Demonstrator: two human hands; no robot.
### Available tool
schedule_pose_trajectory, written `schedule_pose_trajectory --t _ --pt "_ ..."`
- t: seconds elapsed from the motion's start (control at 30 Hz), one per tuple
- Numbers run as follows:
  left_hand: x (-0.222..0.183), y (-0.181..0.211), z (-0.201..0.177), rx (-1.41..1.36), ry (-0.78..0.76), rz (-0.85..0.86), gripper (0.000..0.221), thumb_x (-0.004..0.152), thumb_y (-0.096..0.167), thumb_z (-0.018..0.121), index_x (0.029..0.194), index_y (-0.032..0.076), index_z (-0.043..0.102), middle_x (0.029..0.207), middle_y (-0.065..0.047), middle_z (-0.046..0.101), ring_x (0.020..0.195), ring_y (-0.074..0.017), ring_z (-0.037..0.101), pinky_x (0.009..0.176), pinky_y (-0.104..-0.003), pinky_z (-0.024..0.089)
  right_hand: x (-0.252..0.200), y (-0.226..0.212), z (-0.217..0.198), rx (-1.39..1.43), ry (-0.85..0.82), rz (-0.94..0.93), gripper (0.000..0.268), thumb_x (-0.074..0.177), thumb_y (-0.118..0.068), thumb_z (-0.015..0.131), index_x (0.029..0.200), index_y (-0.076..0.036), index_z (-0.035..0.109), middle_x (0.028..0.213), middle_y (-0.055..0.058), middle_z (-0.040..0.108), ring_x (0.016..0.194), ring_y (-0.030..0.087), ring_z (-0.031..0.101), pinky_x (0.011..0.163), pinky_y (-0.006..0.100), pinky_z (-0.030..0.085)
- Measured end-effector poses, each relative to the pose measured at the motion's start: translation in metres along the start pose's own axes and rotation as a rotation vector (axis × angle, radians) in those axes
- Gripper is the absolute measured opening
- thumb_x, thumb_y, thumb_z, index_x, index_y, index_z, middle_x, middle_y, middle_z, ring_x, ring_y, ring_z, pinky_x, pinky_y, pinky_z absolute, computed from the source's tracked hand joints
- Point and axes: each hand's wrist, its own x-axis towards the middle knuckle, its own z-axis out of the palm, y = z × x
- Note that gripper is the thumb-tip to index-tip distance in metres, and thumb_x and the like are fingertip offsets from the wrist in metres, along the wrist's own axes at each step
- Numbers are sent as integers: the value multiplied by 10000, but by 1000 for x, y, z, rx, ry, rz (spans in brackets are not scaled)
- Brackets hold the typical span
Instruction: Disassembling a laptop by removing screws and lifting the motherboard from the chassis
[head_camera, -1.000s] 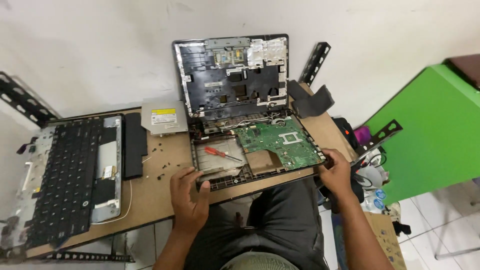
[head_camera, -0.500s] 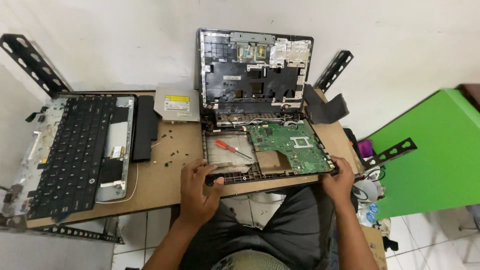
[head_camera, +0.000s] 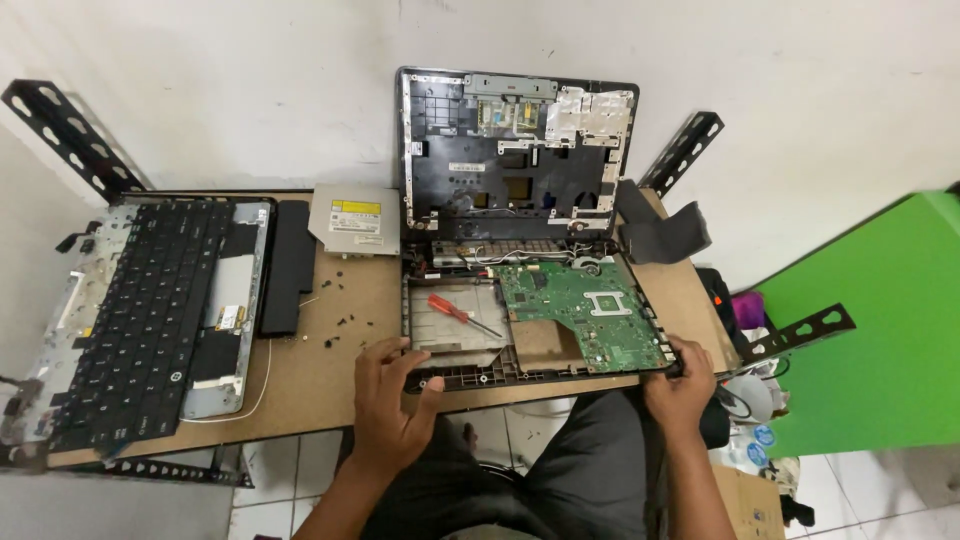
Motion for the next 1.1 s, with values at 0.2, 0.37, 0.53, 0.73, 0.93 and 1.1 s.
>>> schedule_pose_trajectory --t 0.2,0.37,0.53,0.73,0.93,1.1 --pt "-4 -3 5 18 -4 -21 331 904 348 520 1017 56 629 1144 -151 503 1070 -289 511 882 -412 460 -8 5 6 6 102 -40 305 685 -66 574 976 -8 650 943 115 640 875 283 587 821 372 411" --pt "-3 -1 5 0 -11 -26 295 887 278 543 1032 34 619 1138 -155 485 1097 -288 495 905 -395 450 -8 10 11 -8 123 -73 248 750 -78 558 979 -16 632 972 114 640 874 286 573 815 370 404" --pt "-5 -1 9 52 -11 -36 293 890 295 544 1033 52 626 1136 -144 491 1091 -291 506 897 -406 456 -5 5 6 4 107 -75 231 784 -140 569 973 -19 622 987 128 647 913 291 607 865 382 402" --pt "-6 -1 12 45 3 -95 319 887 305 524 1039 39 612 1152 -155 470 1114 -291 505 924 -404 453 -4 1 6 -5 118 -24 213 830 -188 587 974 -39 631 964 99 642 877 271 591 816 366 410" --pt "-11 -5 17 59 -19 -209 388 866 346 484 1045 24 606 1172 -189 449 1145 -304 482 983 -433 424 -4 7 7 33 117 -15 348 634 -100 539 968 -29 609 968 125 649 852 282 603 811 364 400" --pt "-7 7 23 104 91 -304 465 924 404 428 1037 -7 615 1161 -181 469 1126 -318 525 972 -451 456 9 -4 -4 132 175 193 176 927 -101 597 1043 25 640 1010 166 651 930 241 627 844 323 494"
